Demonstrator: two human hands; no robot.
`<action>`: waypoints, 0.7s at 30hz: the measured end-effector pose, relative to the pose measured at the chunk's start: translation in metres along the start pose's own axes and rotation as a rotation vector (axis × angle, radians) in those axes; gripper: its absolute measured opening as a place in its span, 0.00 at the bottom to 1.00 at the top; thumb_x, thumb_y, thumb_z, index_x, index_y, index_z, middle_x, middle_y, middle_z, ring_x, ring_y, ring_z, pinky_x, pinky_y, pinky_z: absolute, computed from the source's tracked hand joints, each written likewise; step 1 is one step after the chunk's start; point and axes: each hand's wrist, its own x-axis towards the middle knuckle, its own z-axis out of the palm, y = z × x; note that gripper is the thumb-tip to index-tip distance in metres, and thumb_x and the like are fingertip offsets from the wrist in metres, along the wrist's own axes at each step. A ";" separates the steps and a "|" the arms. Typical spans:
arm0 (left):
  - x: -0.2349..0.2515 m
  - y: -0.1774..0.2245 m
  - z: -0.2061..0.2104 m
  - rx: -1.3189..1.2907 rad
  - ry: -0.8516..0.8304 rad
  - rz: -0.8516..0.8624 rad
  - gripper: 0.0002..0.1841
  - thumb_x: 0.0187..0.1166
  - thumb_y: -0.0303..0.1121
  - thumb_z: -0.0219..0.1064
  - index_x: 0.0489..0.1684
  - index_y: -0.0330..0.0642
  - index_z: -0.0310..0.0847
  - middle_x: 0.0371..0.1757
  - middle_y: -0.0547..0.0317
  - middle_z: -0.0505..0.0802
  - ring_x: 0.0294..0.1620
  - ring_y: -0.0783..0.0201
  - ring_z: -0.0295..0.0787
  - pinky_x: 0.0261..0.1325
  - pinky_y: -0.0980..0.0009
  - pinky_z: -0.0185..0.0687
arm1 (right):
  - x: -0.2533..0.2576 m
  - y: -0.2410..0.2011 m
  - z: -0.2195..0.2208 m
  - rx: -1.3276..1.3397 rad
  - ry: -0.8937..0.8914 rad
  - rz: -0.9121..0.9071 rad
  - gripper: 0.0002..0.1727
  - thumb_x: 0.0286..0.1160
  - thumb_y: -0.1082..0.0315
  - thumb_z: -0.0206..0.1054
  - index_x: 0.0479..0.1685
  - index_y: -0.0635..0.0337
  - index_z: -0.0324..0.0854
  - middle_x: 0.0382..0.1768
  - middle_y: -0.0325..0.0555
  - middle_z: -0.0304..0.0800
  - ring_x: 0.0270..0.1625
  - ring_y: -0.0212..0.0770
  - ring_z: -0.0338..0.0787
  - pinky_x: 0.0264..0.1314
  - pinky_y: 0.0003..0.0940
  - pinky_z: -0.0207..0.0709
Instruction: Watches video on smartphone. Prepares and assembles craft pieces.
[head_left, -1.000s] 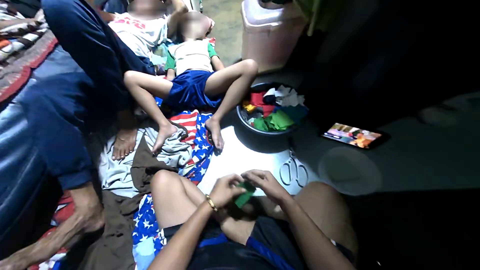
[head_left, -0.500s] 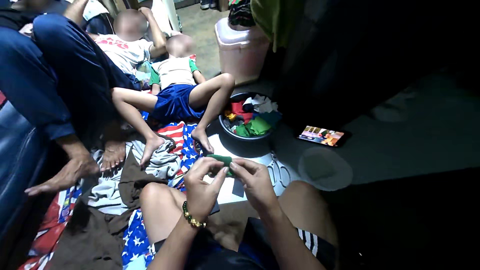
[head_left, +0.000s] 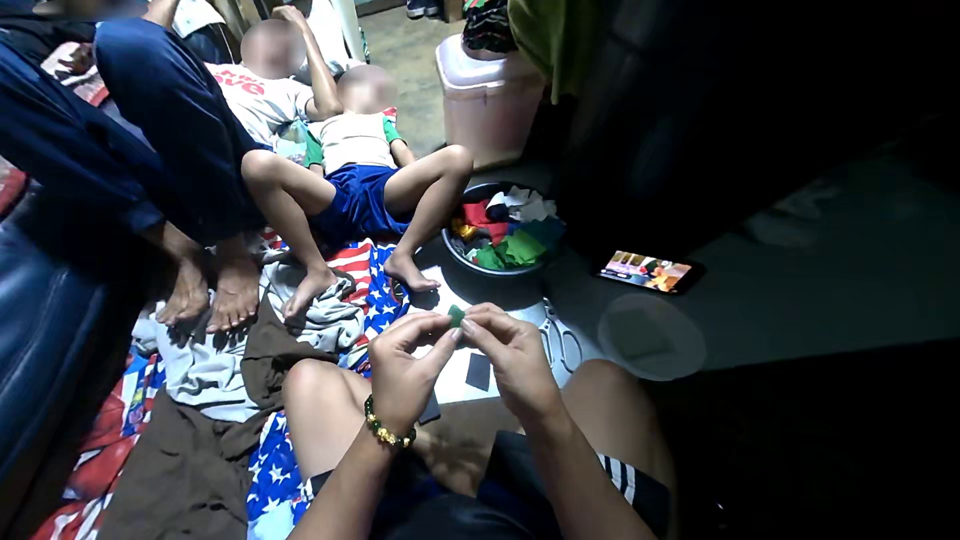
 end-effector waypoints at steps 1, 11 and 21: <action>0.000 0.000 0.000 0.000 0.001 -0.004 0.07 0.69 0.21 0.75 0.40 0.27 0.92 0.42 0.51 0.97 0.41 0.72 0.95 0.50 0.77 0.93 | 0.000 0.001 0.000 -0.021 -0.001 -0.017 0.09 0.76 0.79 0.63 0.32 0.65 0.89 0.40 0.38 0.91 0.43 0.24 0.91 0.51 0.21 0.88; 0.002 0.002 0.004 0.053 0.038 -0.027 0.04 0.70 0.21 0.71 0.34 0.30 0.92 0.36 0.56 0.96 0.35 0.77 0.93 0.43 0.82 0.90 | -0.001 0.007 0.002 -0.187 0.015 -0.124 0.09 0.78 0.75 0.64 0.33 0.63 0.89 0.41 0.39 0.89 0.42 0.22 0.88 0.47 0.17 0.85; 0.004 -0.002 0.006 0.003 0.017 -0.122 0.04 0.73 0.22 0.68 0.34 0.33 0.90 0.33 0.61 0.93 0.33 0.78 0.90 0.42 0.81 0.88 | -0.001 0.006 0.001 -0.190 0.024 -0.111 0.09 0.77 0.75 0.63 0.32 0.63 0.89 0.40 0.38 0.89 0.40 0.22 0.88 0.45 0.17 0.84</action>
